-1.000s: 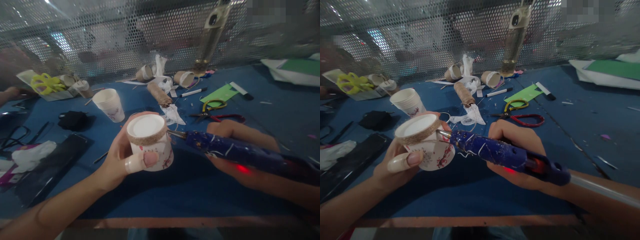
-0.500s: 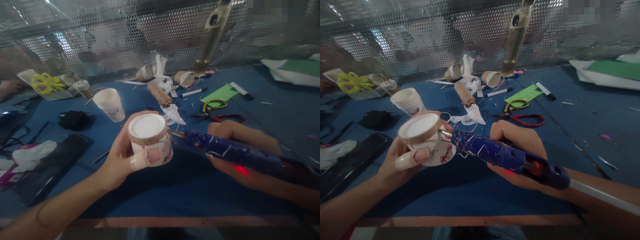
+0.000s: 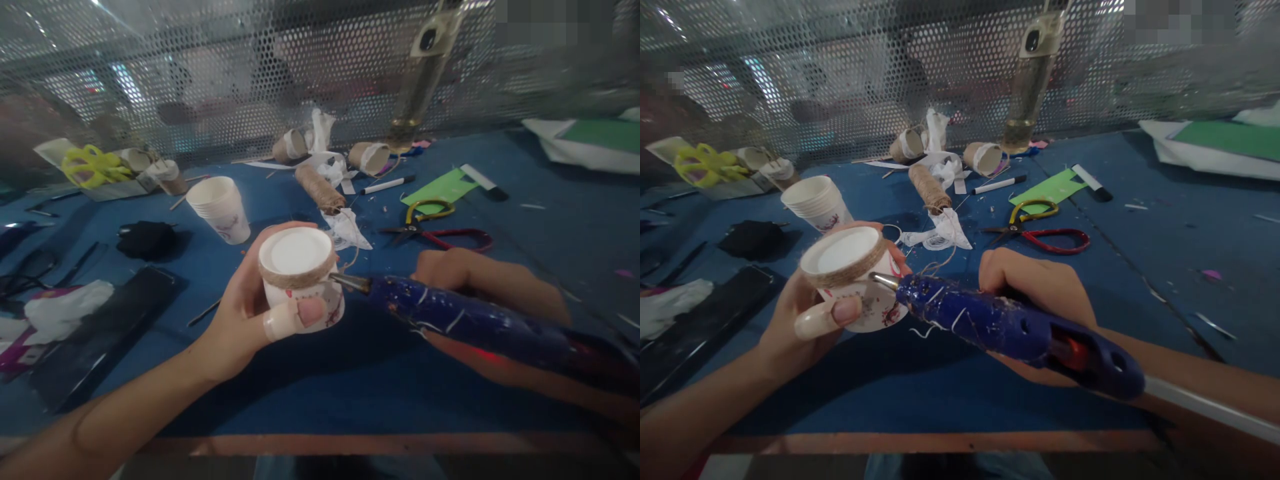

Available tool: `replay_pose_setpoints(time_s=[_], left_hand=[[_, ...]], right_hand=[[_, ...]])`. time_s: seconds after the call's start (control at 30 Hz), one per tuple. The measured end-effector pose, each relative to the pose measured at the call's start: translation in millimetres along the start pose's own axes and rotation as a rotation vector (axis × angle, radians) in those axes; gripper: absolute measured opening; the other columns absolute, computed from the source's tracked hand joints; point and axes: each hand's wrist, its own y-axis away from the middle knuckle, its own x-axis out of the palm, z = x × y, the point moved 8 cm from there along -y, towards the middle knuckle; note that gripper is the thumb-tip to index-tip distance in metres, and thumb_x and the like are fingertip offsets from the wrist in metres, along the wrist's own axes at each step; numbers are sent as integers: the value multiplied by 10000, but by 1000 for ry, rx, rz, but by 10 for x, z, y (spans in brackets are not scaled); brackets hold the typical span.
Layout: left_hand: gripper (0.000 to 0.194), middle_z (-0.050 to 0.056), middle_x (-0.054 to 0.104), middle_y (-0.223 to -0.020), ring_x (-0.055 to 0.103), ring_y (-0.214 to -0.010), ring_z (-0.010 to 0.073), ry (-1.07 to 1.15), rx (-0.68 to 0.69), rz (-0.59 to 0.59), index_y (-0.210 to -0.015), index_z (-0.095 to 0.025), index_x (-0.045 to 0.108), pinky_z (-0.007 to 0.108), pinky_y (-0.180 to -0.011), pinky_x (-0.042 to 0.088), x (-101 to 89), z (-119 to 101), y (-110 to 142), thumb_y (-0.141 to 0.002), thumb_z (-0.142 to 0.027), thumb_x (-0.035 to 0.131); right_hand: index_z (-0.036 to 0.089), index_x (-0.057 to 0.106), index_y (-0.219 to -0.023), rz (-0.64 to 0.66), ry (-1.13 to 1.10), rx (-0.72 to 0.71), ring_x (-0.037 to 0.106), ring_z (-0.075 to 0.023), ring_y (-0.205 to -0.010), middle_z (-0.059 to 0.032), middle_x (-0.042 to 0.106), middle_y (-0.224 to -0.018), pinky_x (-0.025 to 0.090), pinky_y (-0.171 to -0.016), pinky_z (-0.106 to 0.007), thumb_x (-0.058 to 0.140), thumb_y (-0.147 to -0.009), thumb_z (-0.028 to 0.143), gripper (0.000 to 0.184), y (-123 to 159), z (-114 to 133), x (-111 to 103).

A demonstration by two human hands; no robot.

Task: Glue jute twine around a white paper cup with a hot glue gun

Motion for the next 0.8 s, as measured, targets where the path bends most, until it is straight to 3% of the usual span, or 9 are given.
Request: replay_pose_setpoints(time_s=[0.4, 0.63, 0.8], left_hand=[[634, 87, 721, -1256, 670, -1116, 316, -32, 16, 0, -1409, -301, 629, 453, -968, 585, -3, -23, 13, -824, -393, 856], [606, 79, 732, -1246, 679, -1157, 317, -34, 9, -3, -1415, -301, 619, 447, -984, 585, -4, -7, -5, -841, -305, 812], [603, 84, 743, -1274, 703, -1106, 312, -27, 30, -13, -1406, -293, 628, 434, -933, 605, -13, -26, -5, -829, -312, 805]], right_hand=[[273, 505, -790, -27, 60, 17, 501, -109, -522, 76, 546, -674, 386, -495, -294, 707, -862, 164, 241, -4, 5, -38], [290, 493, -790, -19, 9, 33, 477, -134, -541, 73, 519, -669, 336, -496, -314, 680, -840, 149, 240, 19, -19, 0], [272, 506, -793, -23, 46, 33, 498, -103, -545, 81, 547, -694, 381, -506, -294, 721, -859, 184, 241, -3, -13, -26]])
